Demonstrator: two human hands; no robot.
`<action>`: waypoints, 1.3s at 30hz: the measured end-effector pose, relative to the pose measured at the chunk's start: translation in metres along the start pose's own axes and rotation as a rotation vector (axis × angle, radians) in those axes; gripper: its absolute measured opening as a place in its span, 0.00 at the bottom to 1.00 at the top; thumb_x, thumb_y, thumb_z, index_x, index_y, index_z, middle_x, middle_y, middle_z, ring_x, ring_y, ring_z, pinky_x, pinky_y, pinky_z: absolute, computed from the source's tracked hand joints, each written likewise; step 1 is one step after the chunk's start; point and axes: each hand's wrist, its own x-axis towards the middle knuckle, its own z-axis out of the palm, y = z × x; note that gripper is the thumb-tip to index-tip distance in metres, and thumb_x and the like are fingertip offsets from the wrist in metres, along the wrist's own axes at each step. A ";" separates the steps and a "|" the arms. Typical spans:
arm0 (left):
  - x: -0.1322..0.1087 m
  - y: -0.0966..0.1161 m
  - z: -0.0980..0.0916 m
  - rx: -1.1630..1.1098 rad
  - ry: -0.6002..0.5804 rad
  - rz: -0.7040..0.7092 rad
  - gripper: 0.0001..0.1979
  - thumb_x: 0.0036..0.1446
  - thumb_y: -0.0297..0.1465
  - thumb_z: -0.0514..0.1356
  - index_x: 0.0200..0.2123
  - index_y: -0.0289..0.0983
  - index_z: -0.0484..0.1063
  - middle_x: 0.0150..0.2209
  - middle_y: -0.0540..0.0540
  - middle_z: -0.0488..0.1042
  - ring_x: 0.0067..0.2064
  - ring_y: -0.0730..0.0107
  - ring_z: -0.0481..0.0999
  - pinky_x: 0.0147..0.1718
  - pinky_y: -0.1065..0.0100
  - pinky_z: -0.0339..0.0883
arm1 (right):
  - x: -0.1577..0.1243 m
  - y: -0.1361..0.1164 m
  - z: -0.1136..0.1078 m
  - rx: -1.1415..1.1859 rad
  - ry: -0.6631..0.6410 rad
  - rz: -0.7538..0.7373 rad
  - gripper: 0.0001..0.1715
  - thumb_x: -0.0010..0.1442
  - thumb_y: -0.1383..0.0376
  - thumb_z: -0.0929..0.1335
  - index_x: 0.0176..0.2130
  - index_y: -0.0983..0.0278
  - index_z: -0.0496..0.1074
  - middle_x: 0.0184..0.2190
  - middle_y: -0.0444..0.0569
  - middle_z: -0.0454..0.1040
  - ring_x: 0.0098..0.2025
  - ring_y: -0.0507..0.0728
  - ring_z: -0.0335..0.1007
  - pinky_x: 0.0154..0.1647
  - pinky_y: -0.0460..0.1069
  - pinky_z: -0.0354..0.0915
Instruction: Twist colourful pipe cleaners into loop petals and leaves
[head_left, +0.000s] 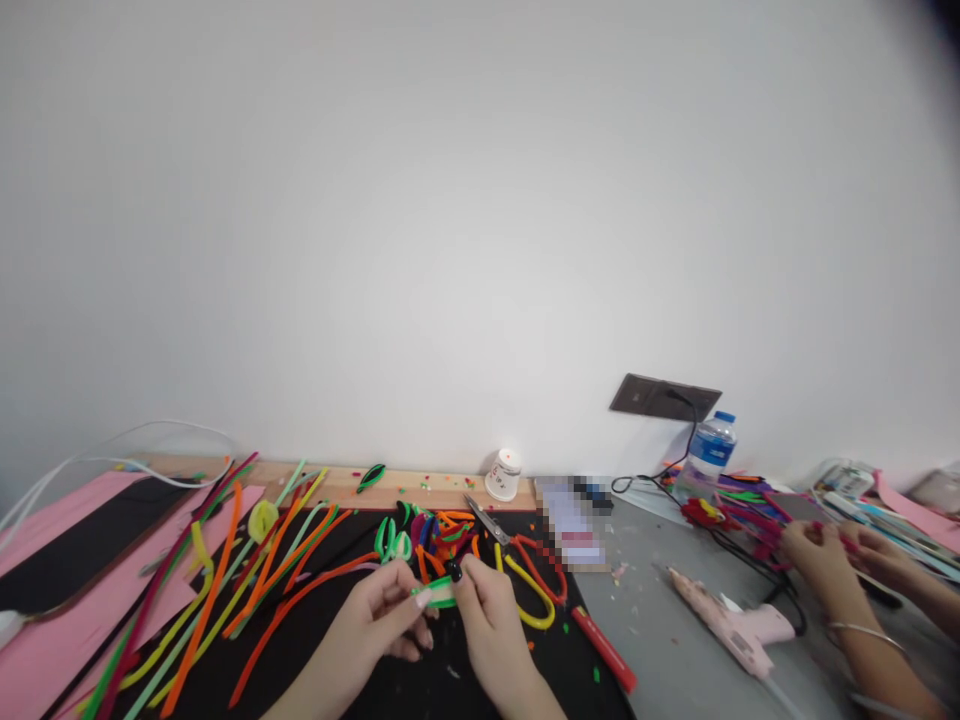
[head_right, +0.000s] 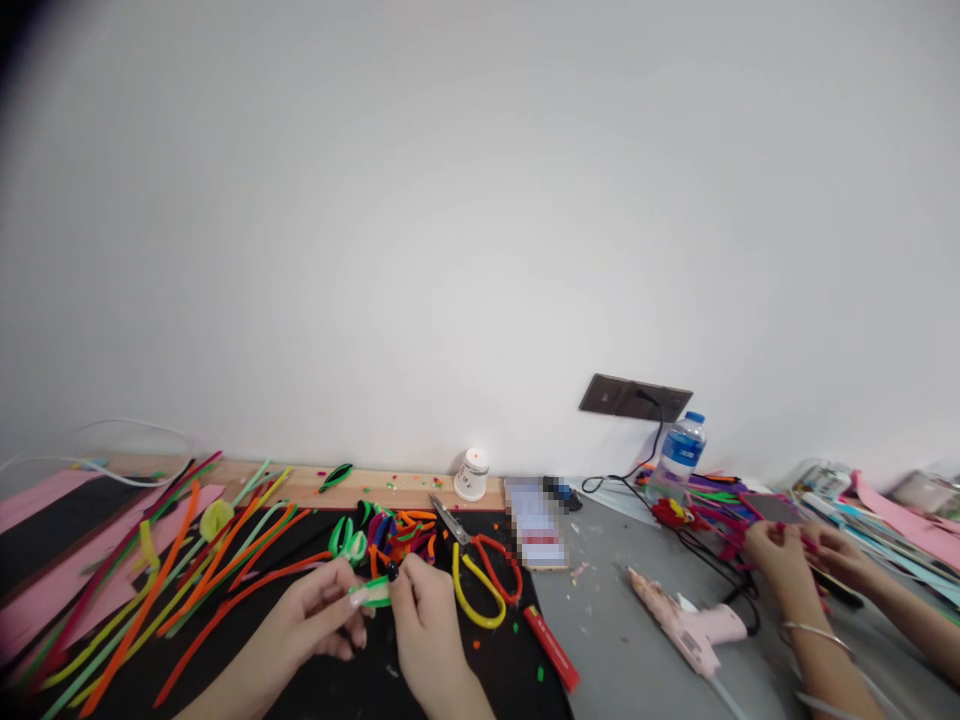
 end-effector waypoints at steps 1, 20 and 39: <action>0.000 0.000 0.001 0.040 -0.028 0.001 0.18 0.39 0.42 0.66 0.22 0.36 0.63 0.21 0.53 0.73 0.20 0.76 0.72 0.18 0.77 0.64 | 0.001 0.001 0.000 0.018 0.017 0.022 0.17 0.61 0.63 0.56 0.22 0.63 0.52 0.19 0.38 0.51 0.22 0.49 0.47 0.22 0.44 0.46; -0.001 -0.021 0.003 0.324 -0.089 0.038 0.18 0.51 0.45 0.56 0.21 0.38 0.60 0.13 0.54 0.68 0.11 0.80 0.63 0.11 0.79 0.49 | -0.003 0.003 0.006 0.018 -0.056 0.060 0.17 0.59 0.64 0.57 0.21 0.62 0.50 0.18 0.38 0.50 0.21 0.48 0.46 0.21 0.44 0.44; 0.000 -0.022 0.008 0.402 -0.097 -0.042 0.28 0.46 0.58 0.48 0.17 0.38 0.58 0.08 0.59 0.56 0.10 0.82 0.52 0.10 0.78 0.45 | -0.006 0.004 0.015 -0.118 0.020 0.002 0.19 0.64 0.61 0.52 0.22 0.63 0.51 0.19 0.40 0.54 0.21 0.49 0.50 0.22 0.44 0.46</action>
